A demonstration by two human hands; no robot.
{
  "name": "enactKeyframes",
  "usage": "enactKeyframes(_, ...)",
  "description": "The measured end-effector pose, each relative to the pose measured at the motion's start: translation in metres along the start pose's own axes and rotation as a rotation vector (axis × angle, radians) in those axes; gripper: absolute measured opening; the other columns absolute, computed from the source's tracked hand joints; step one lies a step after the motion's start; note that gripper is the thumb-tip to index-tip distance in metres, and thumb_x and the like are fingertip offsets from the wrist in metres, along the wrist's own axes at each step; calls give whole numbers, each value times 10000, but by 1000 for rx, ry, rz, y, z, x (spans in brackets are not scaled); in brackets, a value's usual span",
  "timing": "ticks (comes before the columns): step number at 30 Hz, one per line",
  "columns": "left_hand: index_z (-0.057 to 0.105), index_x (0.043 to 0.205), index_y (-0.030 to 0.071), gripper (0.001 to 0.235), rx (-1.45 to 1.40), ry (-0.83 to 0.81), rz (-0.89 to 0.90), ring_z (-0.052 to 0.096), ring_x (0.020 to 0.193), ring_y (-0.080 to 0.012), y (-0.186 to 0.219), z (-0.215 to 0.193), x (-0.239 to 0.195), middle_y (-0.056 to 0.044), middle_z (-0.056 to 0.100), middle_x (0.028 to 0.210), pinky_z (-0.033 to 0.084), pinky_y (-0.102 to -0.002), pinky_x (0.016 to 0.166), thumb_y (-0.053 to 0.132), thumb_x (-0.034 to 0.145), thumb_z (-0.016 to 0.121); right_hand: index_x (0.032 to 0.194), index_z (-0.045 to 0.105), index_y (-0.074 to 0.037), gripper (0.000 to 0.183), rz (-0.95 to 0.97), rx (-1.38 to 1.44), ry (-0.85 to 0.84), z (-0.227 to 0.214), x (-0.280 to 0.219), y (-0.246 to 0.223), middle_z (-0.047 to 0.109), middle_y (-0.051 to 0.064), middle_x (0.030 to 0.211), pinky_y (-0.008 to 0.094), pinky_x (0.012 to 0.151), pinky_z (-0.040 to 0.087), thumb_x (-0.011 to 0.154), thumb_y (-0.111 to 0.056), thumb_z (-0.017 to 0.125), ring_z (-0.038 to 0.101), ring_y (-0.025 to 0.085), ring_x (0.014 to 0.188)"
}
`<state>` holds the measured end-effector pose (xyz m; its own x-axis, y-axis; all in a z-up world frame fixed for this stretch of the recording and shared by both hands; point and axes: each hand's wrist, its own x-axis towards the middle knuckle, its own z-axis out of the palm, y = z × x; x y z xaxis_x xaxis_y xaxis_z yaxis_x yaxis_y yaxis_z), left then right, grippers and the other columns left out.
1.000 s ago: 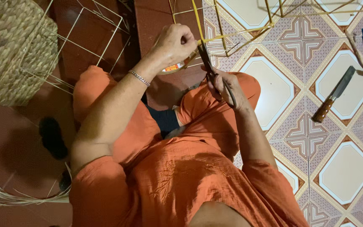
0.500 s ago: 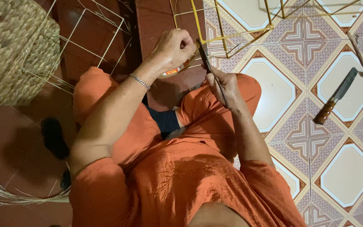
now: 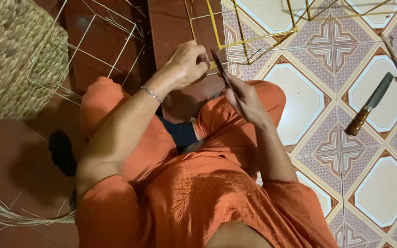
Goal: The person sits on the floor and wraps yellow tape around the joints of a wire basket frame to secure them. They use scissors to cut the tape after each application.
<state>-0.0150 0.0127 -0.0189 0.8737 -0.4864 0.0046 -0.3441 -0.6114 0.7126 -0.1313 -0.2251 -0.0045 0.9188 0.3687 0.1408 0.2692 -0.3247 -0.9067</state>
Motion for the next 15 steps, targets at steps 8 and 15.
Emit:
enactKeyframes(8, 647, 849, 12, 136, -156, 115, 183, 666, 896, -306, 13, 15, -12, -131, 616, 988, 552, -421, 783, 97, 903, 738, 1455, 578, -6, 472, 560, 68, 724, -71, -101, 73, 610, 32, 776, 310, 485, 377, 1107, -324, 564, 509, 118, 580)
enactKeyframes(15, 703, 875, 46, 84, -9, 206, 176, 675, 776, -288, 30, 19, -5, -105, 664, 870, 554, -445, 691, 93, 943, 720, 1363, 603, 26, 705, 773, -833, 667, -76, -205, 177, 729, 208, 815, 503, 723, 558, 861, -396, 861, 712, 373, 774)
